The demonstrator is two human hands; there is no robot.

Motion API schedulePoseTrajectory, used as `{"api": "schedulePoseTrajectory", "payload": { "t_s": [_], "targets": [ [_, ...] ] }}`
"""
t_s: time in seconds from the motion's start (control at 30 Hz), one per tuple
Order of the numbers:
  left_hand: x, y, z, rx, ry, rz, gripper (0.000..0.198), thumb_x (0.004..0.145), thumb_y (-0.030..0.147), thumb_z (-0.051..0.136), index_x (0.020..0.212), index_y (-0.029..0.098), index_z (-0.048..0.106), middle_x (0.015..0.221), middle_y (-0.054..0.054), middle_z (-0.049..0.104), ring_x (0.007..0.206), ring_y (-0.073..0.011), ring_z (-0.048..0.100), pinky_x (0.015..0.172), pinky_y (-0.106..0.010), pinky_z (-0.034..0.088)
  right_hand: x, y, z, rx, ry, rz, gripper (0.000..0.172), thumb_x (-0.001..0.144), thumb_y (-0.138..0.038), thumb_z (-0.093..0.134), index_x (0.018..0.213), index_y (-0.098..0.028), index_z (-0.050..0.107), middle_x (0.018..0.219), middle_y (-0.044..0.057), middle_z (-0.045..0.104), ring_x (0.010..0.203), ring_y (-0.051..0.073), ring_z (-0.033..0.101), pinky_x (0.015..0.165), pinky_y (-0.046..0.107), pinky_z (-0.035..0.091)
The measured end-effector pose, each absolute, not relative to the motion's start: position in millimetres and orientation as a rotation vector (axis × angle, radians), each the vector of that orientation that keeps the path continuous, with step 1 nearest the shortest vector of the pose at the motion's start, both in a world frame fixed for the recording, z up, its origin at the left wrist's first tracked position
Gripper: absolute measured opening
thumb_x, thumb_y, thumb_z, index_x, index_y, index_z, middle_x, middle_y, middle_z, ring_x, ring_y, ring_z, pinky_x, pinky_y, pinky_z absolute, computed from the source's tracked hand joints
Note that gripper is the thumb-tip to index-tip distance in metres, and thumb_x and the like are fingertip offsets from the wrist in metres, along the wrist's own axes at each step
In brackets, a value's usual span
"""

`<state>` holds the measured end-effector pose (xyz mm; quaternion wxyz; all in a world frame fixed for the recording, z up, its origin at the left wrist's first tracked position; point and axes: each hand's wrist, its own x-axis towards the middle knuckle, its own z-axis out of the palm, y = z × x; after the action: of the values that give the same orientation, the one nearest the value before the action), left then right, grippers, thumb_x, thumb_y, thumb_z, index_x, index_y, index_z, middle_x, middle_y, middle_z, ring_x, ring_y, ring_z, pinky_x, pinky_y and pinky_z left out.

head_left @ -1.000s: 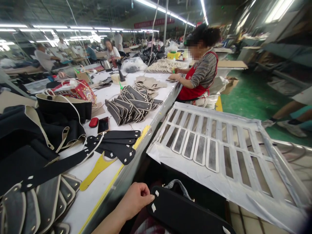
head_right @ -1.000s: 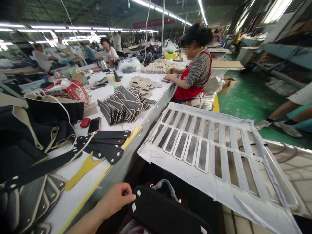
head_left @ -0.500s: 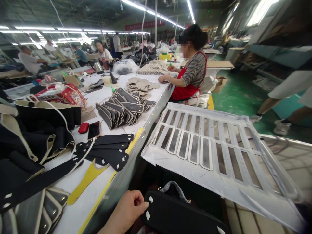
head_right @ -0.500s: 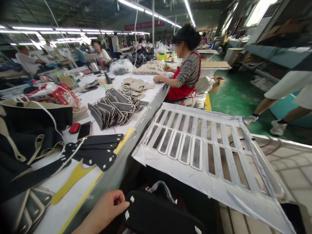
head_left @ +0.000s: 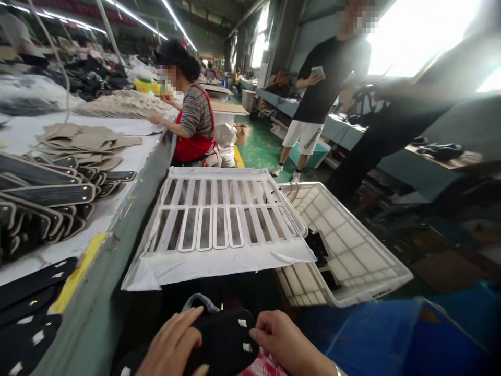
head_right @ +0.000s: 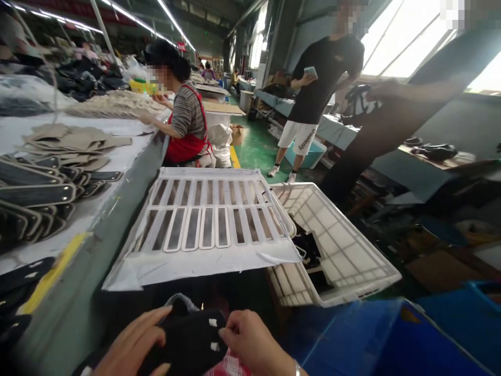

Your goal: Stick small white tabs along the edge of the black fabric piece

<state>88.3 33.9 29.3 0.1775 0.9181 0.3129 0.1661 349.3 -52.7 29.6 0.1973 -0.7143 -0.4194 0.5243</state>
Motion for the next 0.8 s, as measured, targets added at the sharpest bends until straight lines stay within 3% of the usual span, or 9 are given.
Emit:
{"api": "schedulePoseTrajectory", "payload": {
  "t_s": [0.1, 0.2, 0.4, 0.7, 0.8],
  "targets": [
    [137.2, 24.2, 25.4, 2.694, 0.647, 0.362, 0.032, 0.065, 0.040, 0.072, 0.086, 0.021, 0.056, 0.129, -0.014, 0.055, 0.115, -0.0320, 0.054, 0.091, -0.046, 0.051, 351.3, -53.8, 29.8, -1.960, -1.171, 1.495, 0.016, 0.079, -0.029, 0.052, 0.069, -0.017, 0.053, 0.053, -0.003, 0.054, 0.039, 0.008, 0.044, 0.035, 0.017, 0.027],
    [158.8, 12.5, 16.5, 2.707, 0.591, 0.376, 0.040, 0.063, 0.029, 0.073, 0.096, 0.018, 0.054, 0.127, -0.019, 0.055, 0.115, -0.0341, 0.054, 0.092, -0.052, 0.050, 354.1, -52.9, 30.9, -1.950, -1.224, 1.468, 0.016, 0.079, -0.029, 0.052, 0.068, -0.017, 0.054, 0.055, -0.002, 0.057, 0.040, 0.007, 0.044, 0.036, 0.016, 0.027],
    [156.6, 2.0, 14.7, 2.648, 0.679, 0.408, 0.037, 0.064, 0.014, 0.064, 0.097, 0.020, 0.049, 0.130, -0.017, 0.053, 0.119, -0.0335, 0.050, 0.093, -0.057, 0.047, 360.6, -50.6, 31.3, -1.937, -1.395, 1.368, 0.019, 0.077, -0.029, 0.054, 0.063, -0.016, 0.056, 0.052, -0.003, 0.055, 0.046, 0.007, 0.044, 0.041, 0.017, 0.027],
    [170.1, 1.1, 26.0, 2.603, 0.766, 0.296, 0.029, 0.061, 0.011, 0.060, 0.088, 0.018, 0.054, 0.128, -0.017, 0.054, 0.117, -0.0338, 0.051, 0.093, -0.059, 0.046, 363.7, -48.8, 35.5, -1.963, -1.487, 1.274, 0.019, 0.076, -0.027, 0.056, 0.061, -0.017, 0.058, 0.053, -0.003, 0.055, 0.049, 0.007, 0.044, 0.045, 0.019, 0.026],
    [170.6, 2.1, 25.2, 2.660, 0.730, 0.323, 0.039, 0.059, 0.012, 0.062, 0.097, 0.016, 0.057, 0.125, -0.018, 0.056, 0.114, -0.0343, 0.054, 0.090, -0.057, 0.049, 362.6, -49.9, 32.5, -1.967, -1.449, 1.282, 0.018, 0.076, -0.027, 0.055, 0.062, -0.017, 0.057, 0.053, -0.003, 0.056, 0.048, 0.007, 0.045, 0.045, 0.019, 0.027]
  ]
}}
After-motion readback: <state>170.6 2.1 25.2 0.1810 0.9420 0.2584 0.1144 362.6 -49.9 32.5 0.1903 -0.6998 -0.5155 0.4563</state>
